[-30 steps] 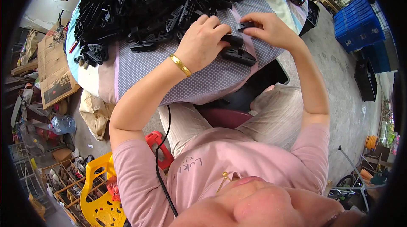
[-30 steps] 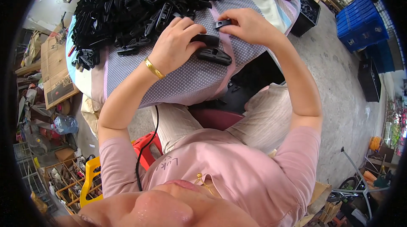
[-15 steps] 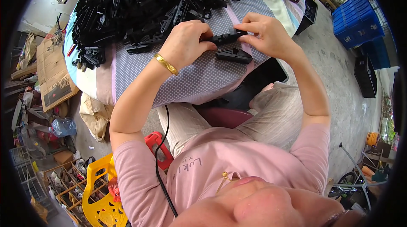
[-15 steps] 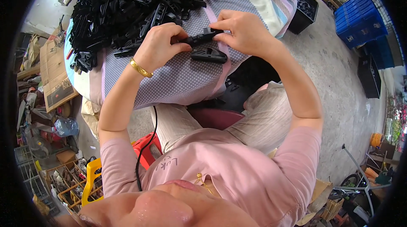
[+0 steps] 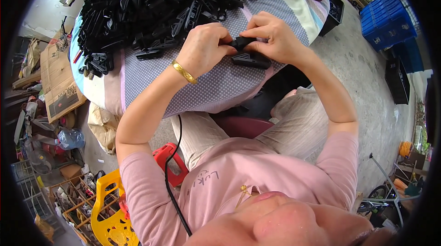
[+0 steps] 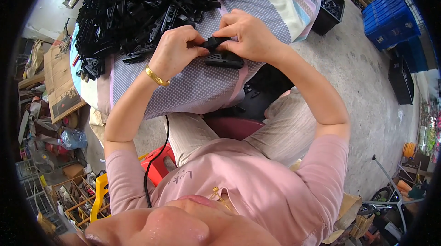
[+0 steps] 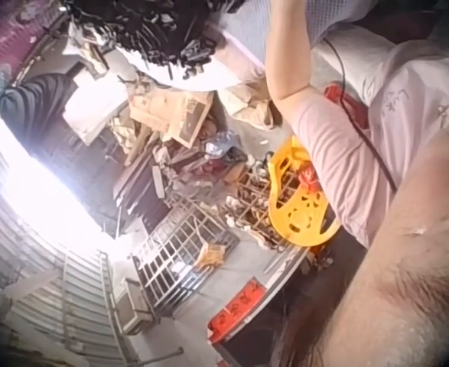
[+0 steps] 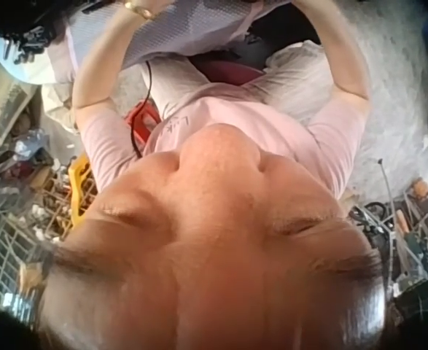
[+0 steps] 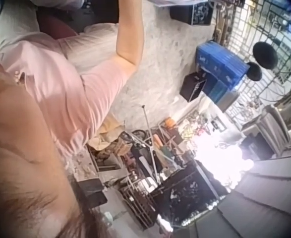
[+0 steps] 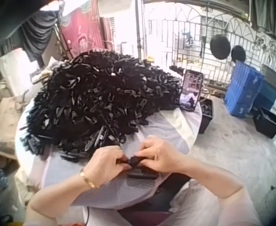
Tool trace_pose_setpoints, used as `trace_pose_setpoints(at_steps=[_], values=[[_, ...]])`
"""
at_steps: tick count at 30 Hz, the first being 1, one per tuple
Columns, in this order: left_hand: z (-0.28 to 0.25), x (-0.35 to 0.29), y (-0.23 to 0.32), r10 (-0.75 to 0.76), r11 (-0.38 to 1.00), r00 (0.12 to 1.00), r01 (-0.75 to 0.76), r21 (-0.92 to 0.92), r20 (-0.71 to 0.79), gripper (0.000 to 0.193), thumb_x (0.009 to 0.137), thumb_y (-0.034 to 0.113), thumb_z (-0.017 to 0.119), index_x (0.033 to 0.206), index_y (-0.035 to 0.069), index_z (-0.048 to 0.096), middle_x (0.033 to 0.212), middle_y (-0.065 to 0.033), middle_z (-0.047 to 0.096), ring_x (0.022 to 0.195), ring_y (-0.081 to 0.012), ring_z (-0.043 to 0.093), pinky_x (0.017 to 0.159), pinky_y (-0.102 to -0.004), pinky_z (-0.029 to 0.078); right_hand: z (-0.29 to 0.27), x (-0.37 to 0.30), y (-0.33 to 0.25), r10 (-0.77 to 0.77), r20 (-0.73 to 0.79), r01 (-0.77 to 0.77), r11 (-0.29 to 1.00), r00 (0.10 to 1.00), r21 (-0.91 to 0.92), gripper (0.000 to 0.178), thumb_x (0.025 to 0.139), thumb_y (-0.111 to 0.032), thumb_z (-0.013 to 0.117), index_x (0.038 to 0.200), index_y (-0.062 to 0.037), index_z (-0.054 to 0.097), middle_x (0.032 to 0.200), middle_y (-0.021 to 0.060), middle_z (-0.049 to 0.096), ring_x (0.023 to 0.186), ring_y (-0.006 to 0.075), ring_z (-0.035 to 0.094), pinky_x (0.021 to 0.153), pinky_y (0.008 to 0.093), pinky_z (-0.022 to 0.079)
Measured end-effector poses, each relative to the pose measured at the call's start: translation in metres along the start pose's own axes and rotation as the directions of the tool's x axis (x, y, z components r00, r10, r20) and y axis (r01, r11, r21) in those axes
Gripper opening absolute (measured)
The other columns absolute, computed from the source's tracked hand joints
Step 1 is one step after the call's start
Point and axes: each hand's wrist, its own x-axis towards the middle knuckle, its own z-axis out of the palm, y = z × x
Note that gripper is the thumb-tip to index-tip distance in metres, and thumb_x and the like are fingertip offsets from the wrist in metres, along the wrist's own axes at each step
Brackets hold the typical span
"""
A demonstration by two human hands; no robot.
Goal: Assembling small black plastic components by hand on a workbench.
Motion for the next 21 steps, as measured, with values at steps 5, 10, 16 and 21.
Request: trace_pose_setpoints(at_steps=[5, 10, 16, 21], values=[[-0.011, 0.003, 0.0, 0.052, 0.998, 0.995, -0.05, -0.024, 0.08, 0.021, 0.066, 0.015, 0.077, 0.08, 0.001, 0.069, 0.077, -0.0102, 0.064, 0.072, -0.0251, 0.061, 0.067, -0.0326, 0.05, -0.011, 0.006, -0.003, 0.03, 0.122, -0.034, 0.999, 0.992, 0.025, 0.024, 0.068, -0.009, 0.074, 0.09, -0.0017, 0.071, 0.084, 0.0065, 0.062, 0.082, 0.0219, 0.056, 0.07, 0.0302, 0.045], [-0.028, 0.002, -0.007, 0.175, 0.918, 0.947, -0.058, 0.392, -0.271, 0.033, 0.063, 0.028, 0.081, 0.085, 0.006, 0.069, 0.088, -0.0076, 0.063, 0.089, -0.0261, 0.055, 0.076, -0.034, 0.048, -0.025, 0.018, -0.004, 0.161, 0.416, -0.236, 0.962, 0.895, 0.134, 0.026, 0.075, -0.017, 0.072, 0.096, -0.0023, 0.07, 0.093, 0.0075, 0.064, 0.087, 0.0229, 0.059, 0.073, 0.029, 0.046], [-0.031, 0.007, -0.025, 0.034, 0.776, 0.944, 0.182, 0.604, -0.329, 0.034, 0.067, 0.024, 0.078, 0.092, 0.004, 0.067, 0.097, -0.0071, 0.06, 0.095, -0.0256, 0.054, 0.079, -0.037, 0.047, 0.005, 0.027, 0.066, -0.041, -0.284, -0.106, 0.87, 0.958, -0.482, 0.038, 0.083, -0.018, 0.065, 0.118, -0.0051, 0.06, 0.115, 0.0127, 0.062, 0.107, 0.0313, 0.054, 0.096, 0.0384, 0.043], [-0.025, 0.004, -0.022, 0.078, 0.767, 0.928, 0.178, 0.617, -0.364, 0.026, 0.071, 0.015, 0.071, 0.095, 0.005, 0.067, 0.094, -0.0068, 0.061, 0.092, -0.0241, 0.055, 0.078, -0.0356, 0.046, 0.001, 0.034, 0.068, 0.079, -0.154, -0.141, 0.881, 0.985, -0.452, 0.038, 0.08, -0.015, 0.065, 0.116, -0.0047, 0.06, 0.11, 0.0127, 0.064, 0.1, 0.0297, 0.059, 0.089, 0.0369, 0.047]])
